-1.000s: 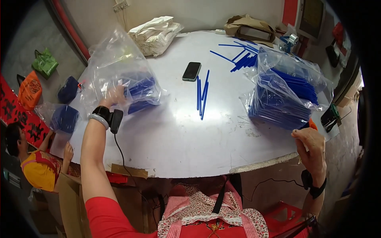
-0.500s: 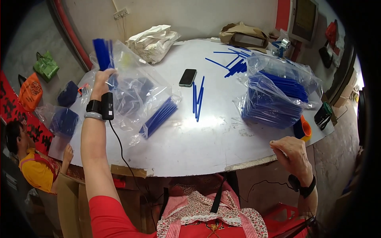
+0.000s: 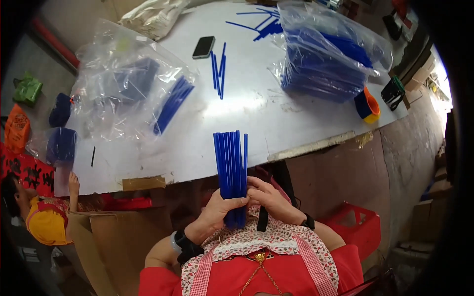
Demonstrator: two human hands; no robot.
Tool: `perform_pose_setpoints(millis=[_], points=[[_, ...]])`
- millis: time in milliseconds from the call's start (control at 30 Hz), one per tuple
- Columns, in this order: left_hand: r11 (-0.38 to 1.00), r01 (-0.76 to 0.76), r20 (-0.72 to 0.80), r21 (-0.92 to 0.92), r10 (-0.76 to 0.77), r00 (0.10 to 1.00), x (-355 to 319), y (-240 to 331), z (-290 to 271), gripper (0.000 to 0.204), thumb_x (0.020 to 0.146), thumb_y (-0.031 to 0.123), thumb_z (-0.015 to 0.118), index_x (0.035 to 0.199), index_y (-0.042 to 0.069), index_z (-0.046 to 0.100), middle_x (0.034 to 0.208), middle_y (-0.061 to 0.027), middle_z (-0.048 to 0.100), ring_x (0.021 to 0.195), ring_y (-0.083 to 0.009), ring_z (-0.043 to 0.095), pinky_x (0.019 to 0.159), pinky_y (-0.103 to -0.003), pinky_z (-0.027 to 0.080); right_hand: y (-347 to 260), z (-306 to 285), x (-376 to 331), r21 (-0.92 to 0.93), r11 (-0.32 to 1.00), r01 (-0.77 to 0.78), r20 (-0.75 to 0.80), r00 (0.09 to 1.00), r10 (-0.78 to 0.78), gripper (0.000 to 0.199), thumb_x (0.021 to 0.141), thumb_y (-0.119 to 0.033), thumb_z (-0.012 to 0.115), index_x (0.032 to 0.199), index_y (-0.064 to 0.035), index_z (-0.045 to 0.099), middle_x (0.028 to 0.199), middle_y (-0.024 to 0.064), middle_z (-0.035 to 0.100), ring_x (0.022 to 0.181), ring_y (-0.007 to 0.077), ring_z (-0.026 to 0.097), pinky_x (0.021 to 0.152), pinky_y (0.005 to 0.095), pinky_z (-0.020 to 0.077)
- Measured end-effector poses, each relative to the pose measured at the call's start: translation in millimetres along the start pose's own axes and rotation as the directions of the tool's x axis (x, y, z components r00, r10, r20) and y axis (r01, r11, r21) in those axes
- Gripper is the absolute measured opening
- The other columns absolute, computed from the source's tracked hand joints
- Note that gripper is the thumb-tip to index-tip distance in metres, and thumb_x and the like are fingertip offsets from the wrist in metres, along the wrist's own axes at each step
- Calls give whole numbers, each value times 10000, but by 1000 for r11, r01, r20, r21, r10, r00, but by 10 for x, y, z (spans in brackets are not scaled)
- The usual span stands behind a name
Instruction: The person pulls bundles of blue straws from a plastic bag, fans them out by hand to inspect them, and then gathers them back together. They place the bundles into a different plastic bag on the table and repeat the process.
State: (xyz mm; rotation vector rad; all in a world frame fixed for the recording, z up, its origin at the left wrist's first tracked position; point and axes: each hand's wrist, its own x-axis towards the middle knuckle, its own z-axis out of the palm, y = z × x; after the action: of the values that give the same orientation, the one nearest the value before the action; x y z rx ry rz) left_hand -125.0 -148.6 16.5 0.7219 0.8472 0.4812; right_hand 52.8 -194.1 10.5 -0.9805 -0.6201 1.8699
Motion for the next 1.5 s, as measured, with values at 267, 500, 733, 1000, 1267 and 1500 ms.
perform_pose_setpoints(millis=[267,500,733,1000,1267,1500], points=[[962,127,-107,-240,-156,982,-100,-496,-99,385,853,93,658,1207,8,534,1094,-92,626,979,-202,626,862,-361,526,406,-185,115,199,968,-155,-59,984,170,430,871,-151,635,1250,-18,480,1127,57,599,1019,123,573,914,274,462],[978,78,-77,-193,-94,993,-202,-567,-196,418,861,102,652,1242,2,512,1137,-119,618,1002,-210,627,882,-381,529,463,-158,128,199,972,-127,-48,989,139,396,864,-118,630,1227,-26,502,1102,51,617,1008,118,583,921,285,466],[966,80,-138,-244,-116,984,-222,-593,-237,418,867,51,586,1267,-4,481,1146,-133,613,1007,-234,628,887,-391,529,533,-193,203,209,970,-123,-50,989,136,354,858,-91,620,1197,-34,536,1107,57,628,1009,125,594,928,299,469],[925,42,-178,-377,-116,977,-290,-593,-306,400,875,16,497,1271,-26,461,1183,-160,590,1037,-252,617,916,-396,514,518,-214,195,282,949,-139,-35,987,155,312,871,-65,579,1180,-37,555,1114,57,632,1022,130,596,951,316,457],[851,33,-130,-523,-118,984,-304,-594,-428,454,851,21,442,1300,-44,433,1250,-190,550,1115,-287,575,983,-415,465,515,-219,180,276,952,-134,-53,987,155,289,869,-51,564,1158,-47,574,1098,49,634,1010,125,594,952,313,456],[858,7,-152,-513,-98,984,-312,-595,-448,476,840,45,440,1300,-72,411,1268,-220,526,1144,-330,550,994,-473,447,508,-225,188,297,947,-125,-51,988,146,293,863,-50,565,1155,-52,578,1091,39,631,1009,121,586,955,313,446]])
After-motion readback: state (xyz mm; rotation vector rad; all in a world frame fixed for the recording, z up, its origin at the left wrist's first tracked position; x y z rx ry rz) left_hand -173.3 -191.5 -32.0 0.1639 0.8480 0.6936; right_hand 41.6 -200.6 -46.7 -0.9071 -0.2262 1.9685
